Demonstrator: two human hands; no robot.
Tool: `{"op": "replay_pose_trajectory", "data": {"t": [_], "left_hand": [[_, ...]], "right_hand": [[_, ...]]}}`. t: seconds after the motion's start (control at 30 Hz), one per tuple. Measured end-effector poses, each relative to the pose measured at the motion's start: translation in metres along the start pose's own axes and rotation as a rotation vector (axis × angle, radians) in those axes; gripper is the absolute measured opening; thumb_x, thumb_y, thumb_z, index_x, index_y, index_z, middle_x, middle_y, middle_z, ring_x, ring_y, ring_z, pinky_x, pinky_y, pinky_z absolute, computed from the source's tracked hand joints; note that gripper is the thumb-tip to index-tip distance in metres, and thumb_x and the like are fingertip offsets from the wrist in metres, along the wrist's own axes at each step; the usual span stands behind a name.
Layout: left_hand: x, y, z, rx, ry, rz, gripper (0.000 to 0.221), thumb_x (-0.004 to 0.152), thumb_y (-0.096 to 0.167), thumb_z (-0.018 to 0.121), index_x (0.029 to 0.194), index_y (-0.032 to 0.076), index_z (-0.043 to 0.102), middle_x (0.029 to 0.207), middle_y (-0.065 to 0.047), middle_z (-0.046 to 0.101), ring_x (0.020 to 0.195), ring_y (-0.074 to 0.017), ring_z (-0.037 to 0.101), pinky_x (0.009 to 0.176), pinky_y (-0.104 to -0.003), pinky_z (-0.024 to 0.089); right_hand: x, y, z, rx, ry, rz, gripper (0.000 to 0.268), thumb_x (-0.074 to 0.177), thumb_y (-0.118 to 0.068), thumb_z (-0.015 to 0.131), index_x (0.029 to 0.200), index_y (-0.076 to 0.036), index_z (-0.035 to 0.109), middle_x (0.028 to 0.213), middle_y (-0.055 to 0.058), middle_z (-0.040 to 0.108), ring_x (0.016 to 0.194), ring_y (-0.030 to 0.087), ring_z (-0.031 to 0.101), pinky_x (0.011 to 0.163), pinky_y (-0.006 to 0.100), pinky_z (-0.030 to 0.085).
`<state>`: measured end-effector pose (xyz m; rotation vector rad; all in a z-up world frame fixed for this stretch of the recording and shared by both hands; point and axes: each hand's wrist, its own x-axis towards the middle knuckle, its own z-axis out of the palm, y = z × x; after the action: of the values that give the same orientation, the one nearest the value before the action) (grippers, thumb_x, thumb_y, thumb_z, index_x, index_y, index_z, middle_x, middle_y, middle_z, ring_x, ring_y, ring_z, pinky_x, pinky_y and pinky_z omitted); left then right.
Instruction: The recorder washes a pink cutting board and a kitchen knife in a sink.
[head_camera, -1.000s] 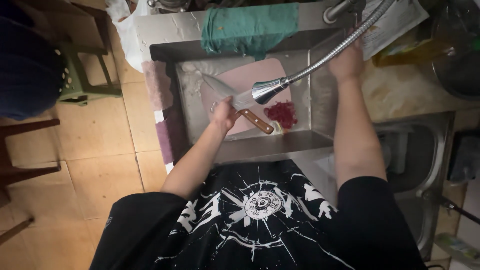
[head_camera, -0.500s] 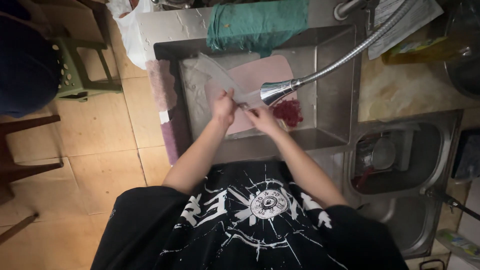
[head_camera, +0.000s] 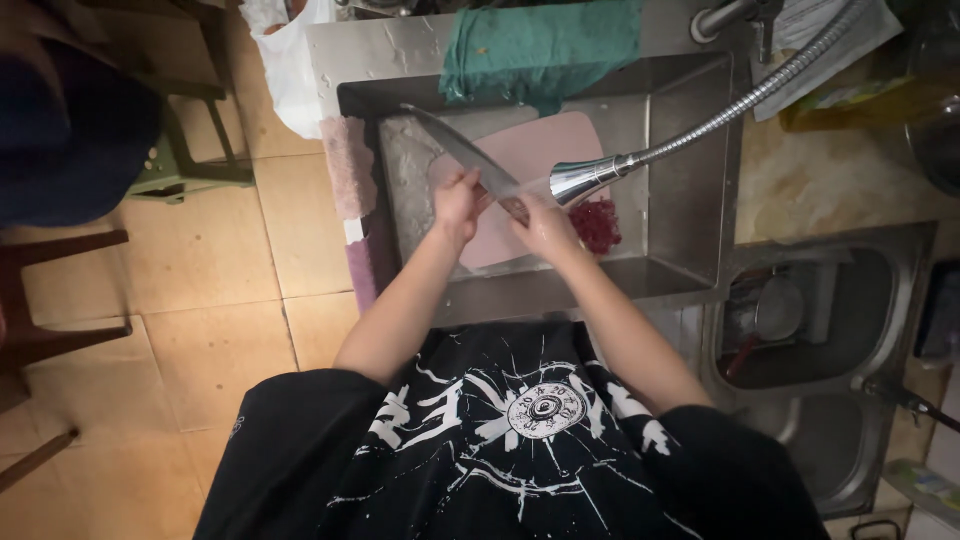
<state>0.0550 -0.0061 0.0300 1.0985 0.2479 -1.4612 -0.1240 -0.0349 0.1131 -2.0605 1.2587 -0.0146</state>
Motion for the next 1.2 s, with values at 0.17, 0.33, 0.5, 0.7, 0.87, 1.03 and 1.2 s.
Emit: {"op": "replay_pose_trajectory", "data": {"t": [0.17,0.33,0.5,0.7,0.87,1.03,1.2], "left_hand": [[0.010,-0.021,0.007,0.099,-0.039,-0.047,0.016,0.103,0.013,0.058,0.113,0.002,0.064,0.103,-0.011,0.069,0.093,-0.0244,0.069,0.084,-0.042,0.059],[0.023,-0.057,0.002,0.017,-0.020,-0.011,0.015,0.099,0.011,0.060,0.110,0.003,0.067,0.104,-0.010,0.069,0.094,-0.0247,0.068,0.085,-0.043,0.062],[0.008,-0.068,-0.005,0.169,-0.028,-0.112,0.015,0.101,0.013,0.058,0.112,0.004,0.064,0.103,-0.010,0.066,0.091,-0.0237,0.067,0.084,-0.043,0.059],[-0.009,-0.047,-0.023,0.126,0.012,-0.065,0.016,0.102,0.011,0.056,0.111,0.000,0.062,0.106,-0.015,0.068,0.092,-0.0301,0.072,0.088,-0.052,0.063],[-0.032,-0.040,-0.028,0.137,0.086,-0.046,0.020,0.104,0.016,0.052,0.116,0.002,0.057,0.113,-0.015,0.068,0.099,-0.0324,0.072,0.085,-0.054,0.064],[-0.041,-0.034,-0.031,0.110,0.085,-0.071,0.021,0.104,0.016,0.053,0.118,0.002,0.062,0.114,-0.016,0.070,0.103,-0.0324,0.072,0.087,-0.052,0.063],[-0.048,-0.027,-0.029,0.093,0.075,-0.060,0.022,0.104,0.016,0.051,0.117,0.002,0.062,0.114,-0.013,0.070,0.103,-0.0307,0.071,0.089,-0.051,0.062]], "right_hand": [[-0.060,0.019,-0.019,-0.031,0.048,0.076,0.039,0.087,-0.024,0.075,0.121,-0.007,0.067,0.107,0.018,0.073,0.098,0.040,0.068,0.081,0.050,0.054],[-0.087,0.040,-0.017,-0.021,0.141,0.214,0.042,0.084,-0.034,0.081,0.118,-0.012,0.071,0.103,0.017,0.072,0.097,0.036,0.069,0.084,0.046,0.055],[-0.088,0.010,-0.024,-0.086,0.168,0.120,0.046,0.090,-0.029,0.076,0.130,-0.009,0.066,0.107,0.017,0.071,0.095,0.038,0.069,0.079,0.048,0.054],[-0.059,0.039,-0.023,0.505,0.355,0.041,0.046,0.093,-0.020,0.077,0.133,-0.006,0.059,0.117,0.012,0.070,0.100,0.020,0.070,0.085,0.036,0.059],[-0.022,-0.006,-0.054,1.154,0.431,0.016,0.048,0.093,-0.009,0.075,0.134,-0.005,0.052,0.121,0.005,0.066,0.109,0.014,0.066,0.094,0.031,0.055],[0.004,0.006,-0.049,1.309,0.359,-0.164,0.034,0.088,0.002,0.072,0.119,-0.004,0.058,0.117,0.006,0.068,0.107,0.015,0.068,0.094,0.030,0.056],[0.009,0.004,-0.031,1.161,0.622,-0.019,0.021,0.094,0.000,0.072,0.112,-0.002,0.063,0.105,0.006,0.067,0.091,0.012,0.064,0.079,0.029,0.052]]}}
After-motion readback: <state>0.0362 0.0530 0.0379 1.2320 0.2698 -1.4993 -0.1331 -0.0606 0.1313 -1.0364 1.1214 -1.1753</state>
